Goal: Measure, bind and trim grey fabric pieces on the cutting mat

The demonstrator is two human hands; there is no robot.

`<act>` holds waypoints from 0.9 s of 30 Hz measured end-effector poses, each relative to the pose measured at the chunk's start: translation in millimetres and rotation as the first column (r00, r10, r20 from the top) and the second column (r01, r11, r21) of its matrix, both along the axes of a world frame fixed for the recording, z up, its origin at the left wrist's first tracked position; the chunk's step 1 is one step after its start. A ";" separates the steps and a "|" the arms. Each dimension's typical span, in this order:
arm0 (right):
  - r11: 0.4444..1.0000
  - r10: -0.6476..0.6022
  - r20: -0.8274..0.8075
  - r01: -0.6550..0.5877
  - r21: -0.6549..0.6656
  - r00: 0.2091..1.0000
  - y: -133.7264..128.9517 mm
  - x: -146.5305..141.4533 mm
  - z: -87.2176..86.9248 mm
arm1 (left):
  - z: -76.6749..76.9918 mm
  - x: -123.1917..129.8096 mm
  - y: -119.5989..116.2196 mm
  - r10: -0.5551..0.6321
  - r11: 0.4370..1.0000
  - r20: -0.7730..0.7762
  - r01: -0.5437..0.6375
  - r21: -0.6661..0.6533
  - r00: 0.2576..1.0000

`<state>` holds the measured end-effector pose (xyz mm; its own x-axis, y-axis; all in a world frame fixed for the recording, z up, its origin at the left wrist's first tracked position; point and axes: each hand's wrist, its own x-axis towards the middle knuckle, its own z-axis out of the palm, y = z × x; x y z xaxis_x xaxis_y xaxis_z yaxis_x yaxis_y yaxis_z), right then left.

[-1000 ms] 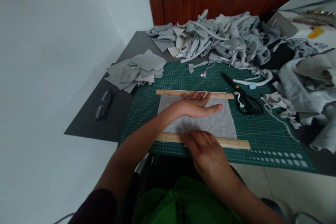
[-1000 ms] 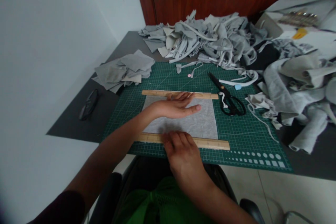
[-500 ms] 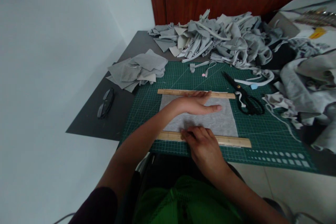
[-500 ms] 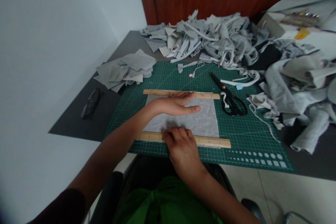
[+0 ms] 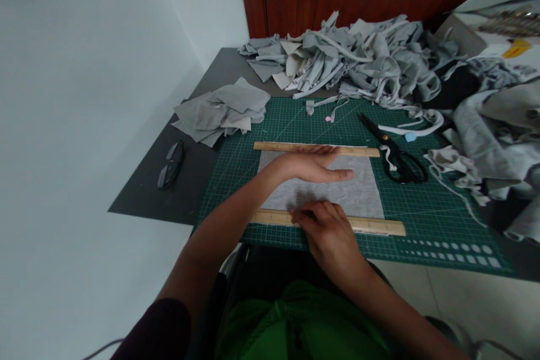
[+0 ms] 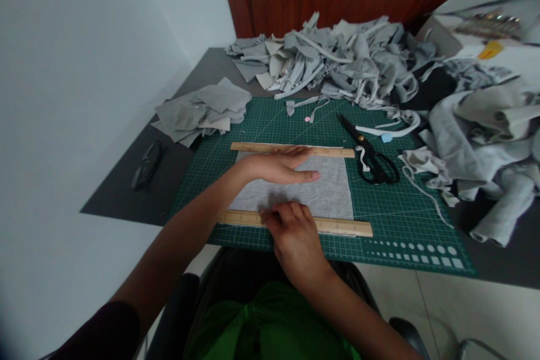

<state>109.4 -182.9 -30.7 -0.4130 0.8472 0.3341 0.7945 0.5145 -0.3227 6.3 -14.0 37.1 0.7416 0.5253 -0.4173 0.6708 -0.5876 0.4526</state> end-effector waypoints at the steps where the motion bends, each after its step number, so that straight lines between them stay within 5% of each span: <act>1: 1.000 0.007 -0.012 -0.007 -0.003 1.000 0.3 0.7 0.6 | -0.2 0.1 0.2 -0.001 1.000 0.001 0.001 0.002 1.000; 27: 0.998 -0.056 0.006 0.056 -0.003 0.998 -2.3 -3.7 0.3 | -5.8 1.0 -4.6 0.059 0.993 0.075 -0.067 0.102 0.995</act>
<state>105.8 -185.2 -30.4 -0.3668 0.8702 0.3288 0.8240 0.4680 -0.3193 7.3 -18.6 31.3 0.7320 0.6097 -0.3041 0.6756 -0.5920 0.4394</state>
